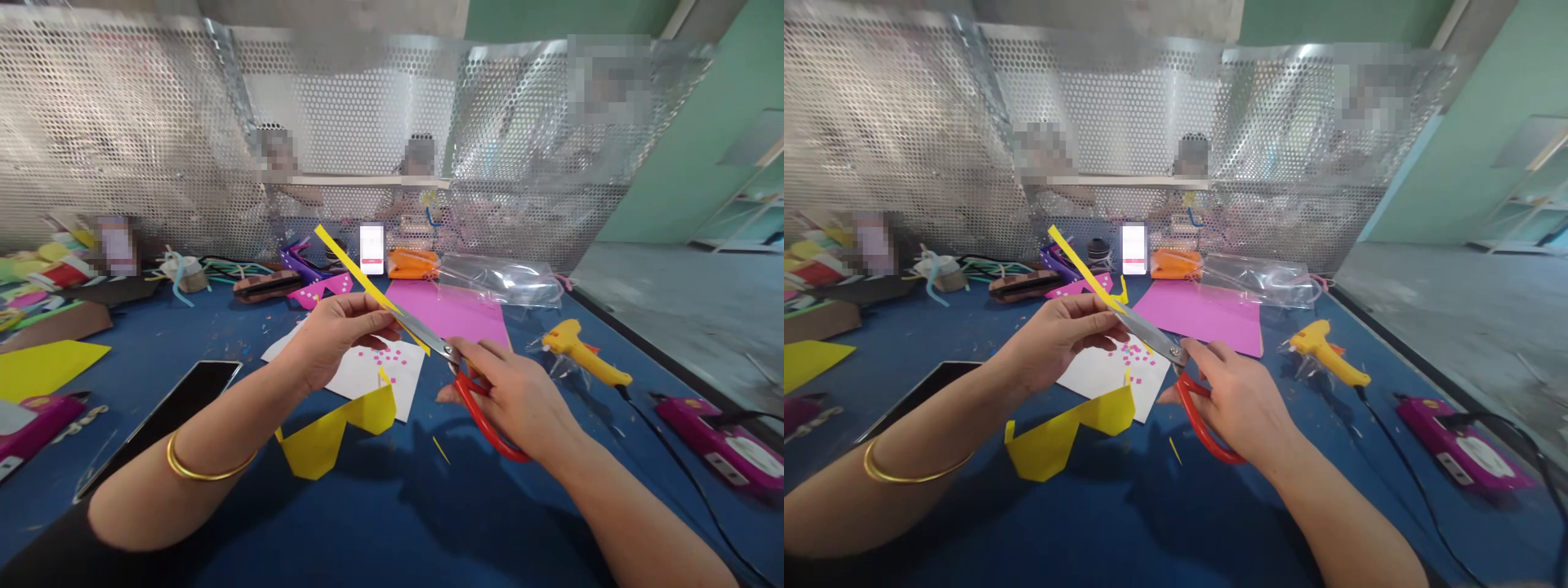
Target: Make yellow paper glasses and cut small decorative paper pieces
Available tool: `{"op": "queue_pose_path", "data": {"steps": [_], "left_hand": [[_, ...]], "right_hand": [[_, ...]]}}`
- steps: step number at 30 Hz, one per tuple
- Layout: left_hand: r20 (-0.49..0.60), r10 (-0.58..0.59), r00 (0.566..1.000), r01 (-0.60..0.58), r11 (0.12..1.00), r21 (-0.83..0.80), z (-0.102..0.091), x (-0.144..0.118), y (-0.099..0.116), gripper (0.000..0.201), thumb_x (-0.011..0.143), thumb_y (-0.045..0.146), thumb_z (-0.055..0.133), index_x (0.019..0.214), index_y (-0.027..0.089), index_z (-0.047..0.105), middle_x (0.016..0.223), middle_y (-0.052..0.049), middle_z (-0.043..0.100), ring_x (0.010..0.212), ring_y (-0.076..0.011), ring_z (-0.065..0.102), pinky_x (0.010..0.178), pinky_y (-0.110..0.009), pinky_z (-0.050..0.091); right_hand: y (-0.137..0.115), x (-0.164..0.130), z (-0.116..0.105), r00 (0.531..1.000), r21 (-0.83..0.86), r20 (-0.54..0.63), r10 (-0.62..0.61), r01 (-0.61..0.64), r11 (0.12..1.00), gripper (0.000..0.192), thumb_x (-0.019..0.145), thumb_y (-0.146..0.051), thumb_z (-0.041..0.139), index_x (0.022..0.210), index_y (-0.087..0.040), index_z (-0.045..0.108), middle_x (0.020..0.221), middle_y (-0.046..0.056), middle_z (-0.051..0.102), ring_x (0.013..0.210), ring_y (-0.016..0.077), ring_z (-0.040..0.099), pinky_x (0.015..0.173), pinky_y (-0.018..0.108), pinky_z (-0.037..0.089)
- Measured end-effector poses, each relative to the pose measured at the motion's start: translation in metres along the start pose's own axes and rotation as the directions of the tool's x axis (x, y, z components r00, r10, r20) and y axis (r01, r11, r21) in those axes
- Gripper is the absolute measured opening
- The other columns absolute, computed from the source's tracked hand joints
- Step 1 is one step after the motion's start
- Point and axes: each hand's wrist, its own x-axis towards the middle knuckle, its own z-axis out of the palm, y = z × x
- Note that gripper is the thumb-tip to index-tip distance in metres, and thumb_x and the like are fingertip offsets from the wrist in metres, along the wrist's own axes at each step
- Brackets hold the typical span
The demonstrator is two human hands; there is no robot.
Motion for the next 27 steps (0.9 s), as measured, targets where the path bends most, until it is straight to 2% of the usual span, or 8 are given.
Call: {"op": "queue_pose_path", "data": {"steps": [10, 14, 17, 27], "left_hand": [[-0.043, 0.001, 0.999, 0.002, 0.997, 0.076, 0.0021, -0.0004, 0.0020, 0.013, 0.070, 0.028, 0.077, 0.068, 0.016, 0.071, 0.066, -0.003, 0.072, 0.063, -0.0142, 0.066, 0.063, -0.027, 0.053], [-0.023, -0.014, 1.000, 0.016, 0.997, 0.072, 0.0038, -0.0006, -0.0003, 0.009, 0.072, 0.024, 0.074, 0.068, 0.016, 0.072, 0.065, -0.003, 0.072, 0.061, -0.0134, 0.066, 0.062, -0.026, 0.053], [-0.009, -0.022, 1.000, 0.022, 0.998, 0.055, 0.0052, -0.0006, -0.0028, 0.007, 0.073, 0.020, 0.071, 0.067, 0.016, 0.072, 0.066, -0.003, 0.073, 0.059, -0.0123, 0.065, 0.061, -0.025, 0.052], [-0.006, -0.063, 0.998, 0.063, 0.998, 0.029, 0.0069, -0.0005, -0.0031, 0.009, 0.075, 0.019, 0.070, 0.066, 0.016, 0.071, 0.063, -0.002, 0.072, 0.059, -0.0119, 0.065, 0.059, -0.023, 0.051]], "right_hand": [[-0.0019, -0.0012, 0.0023, 1.000, -0.024, -0.022, -0.005, 0.005, 1.000, 0.062, 0.093, -0.064, 0.048, 0.123, -0.011, 0.060, 0.087, 0.009, 0.068, 0.068, 0.0203, 0.065, 0.061, 0.033, 0.049], [-0.0047, -0.0011, 0.0009, 1.000, -0.077, 0.002, 0.012, -0.012, 0.997, 0.059, 0.094, -0.063, 0.046, 0.119, -0.013, 0.061, 0.084, 0.008, 0.069, 0.055, 0.0155, 0.058, 0.053, 0.030, 0.042], [-0.0065, -0.0007, 0.0002, 0.999, -0.102, 0.017, 0.030, -0.028, 0.994, 0.059, 0.093, -0.064, 0.044, 0.118, -0.013, 0.062, 0.084, 0.007, 0.069, 0.052, 0.0148, 0.057, 0.051, 0.029, 0.038], [-0.0055, -0.0024, 0.0021, 0.999, -0.060, 0.042, 0.023, -0.021, 0.998, 0.051, 0.097, -0.057, 0.046, 0.119, -0.014, 0.061, 0.090, 0.008, 0.070, 0.066, 0.0202, 0.066, 0.057, 0.032, 0.044]]}}
